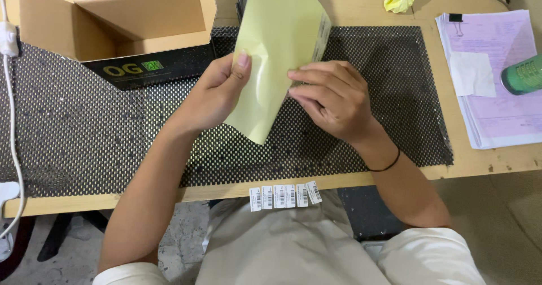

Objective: The person peels multiple barcode labels from a yellow sheet and places them on the table. They then pick up a smartphone display assembly, remove its protective film, and apply a label to the back of the display. This process is repeated for several display assemblies.

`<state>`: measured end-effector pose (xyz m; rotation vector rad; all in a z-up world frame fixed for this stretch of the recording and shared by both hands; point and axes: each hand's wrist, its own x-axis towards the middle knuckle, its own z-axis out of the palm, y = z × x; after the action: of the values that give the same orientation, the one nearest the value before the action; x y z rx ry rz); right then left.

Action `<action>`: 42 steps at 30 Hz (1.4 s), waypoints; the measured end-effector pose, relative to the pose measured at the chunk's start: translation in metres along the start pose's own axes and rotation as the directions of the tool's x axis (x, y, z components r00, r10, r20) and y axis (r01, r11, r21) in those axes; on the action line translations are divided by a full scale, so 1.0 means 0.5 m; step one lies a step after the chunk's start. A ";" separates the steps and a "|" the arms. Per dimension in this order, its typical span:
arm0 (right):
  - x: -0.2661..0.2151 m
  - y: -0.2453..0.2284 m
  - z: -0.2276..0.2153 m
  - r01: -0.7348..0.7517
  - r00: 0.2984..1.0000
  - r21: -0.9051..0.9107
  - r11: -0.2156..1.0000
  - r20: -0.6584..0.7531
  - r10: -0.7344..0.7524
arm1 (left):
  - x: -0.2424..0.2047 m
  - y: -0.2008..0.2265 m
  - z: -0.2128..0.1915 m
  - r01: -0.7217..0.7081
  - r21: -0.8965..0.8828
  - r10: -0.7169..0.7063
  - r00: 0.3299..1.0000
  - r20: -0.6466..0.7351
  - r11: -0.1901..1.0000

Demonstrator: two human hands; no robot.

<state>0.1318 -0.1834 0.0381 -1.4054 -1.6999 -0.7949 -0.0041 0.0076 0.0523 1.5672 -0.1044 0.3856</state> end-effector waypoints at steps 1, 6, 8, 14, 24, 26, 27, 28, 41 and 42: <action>-0.003 0.003 0.002 -0.016 1.000 0.015 1.000 0.024 0.015 | -0.006 0.002 -0.004 0.016 0.031 -0.017 0.999 0.039 0.999; -0.014 0.005 0.004 0.052 0.998 0.029 0.998 0.045 -0.054 | -0.002 0.010 0.000 0.042 0.025 -0.044 0.995 0.092 0.999; 0.000 -0.010 -0.005 0.086 0.995 0.040 0.995 0.052 -0.088 | -0.007 -0.014 -0.005 0.052 0.009 -0.052 0.993 0.108 0.999; 0.006 -0.018 -0.003 0.060 0.997 0.072 0.996 0.050 -0.064 | -0.006 0.004 -0.004 0.034 0.009 -0.035 0.994 0.105 0.999; -0.010 0.000 0.006 0.085 0.994 -0.023 0.996 0.065 -0.083 | -0.011 0.019 -0.006 -0.067 0.121 0.044 0.982 0.186 0.990; -0.004 0.002 0.003 0.141 0.990 -0.081 0.987 0.011 -0.140 | -0.006 0.023 -0.007 -0.045 0.047 0.038 0.989 0.143 0.998; -0.007 0.006 0.001 0.141 0.990 -0.083 0.987 0.009 -0.141 | -0.006 0.018 -0.007 -0.046 0.048 0.039 0.989 0.145 0.998; -0.011 0.011 -0.003 0.156 0.988 -0.078 0.985 -0.003 -0.157 | -0.005 0.012 -0.006 -0.014 -0.018 0.016 0.991 0.132 1.000; -0.001 -0.010 0.003 0.143 0.988 -0.048 0.988 -0.054 -0.146 | -0.010 0.007 -0.002 -0.022 0.005 0.021 0.993 0.119 1.000; -0.006 -0.009 0.004 0.144 0.988 -0.046 0.989 -0.055 -0.146 | -0.009 0.009 -0.003 -0.020 0.006 0.020 0.993 0.117 1.000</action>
<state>0.1275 -0.1841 0.0344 -1.2847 -1.7643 -0.9478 -0.0099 0.0079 0.0553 1.5970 -0.2098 0.3097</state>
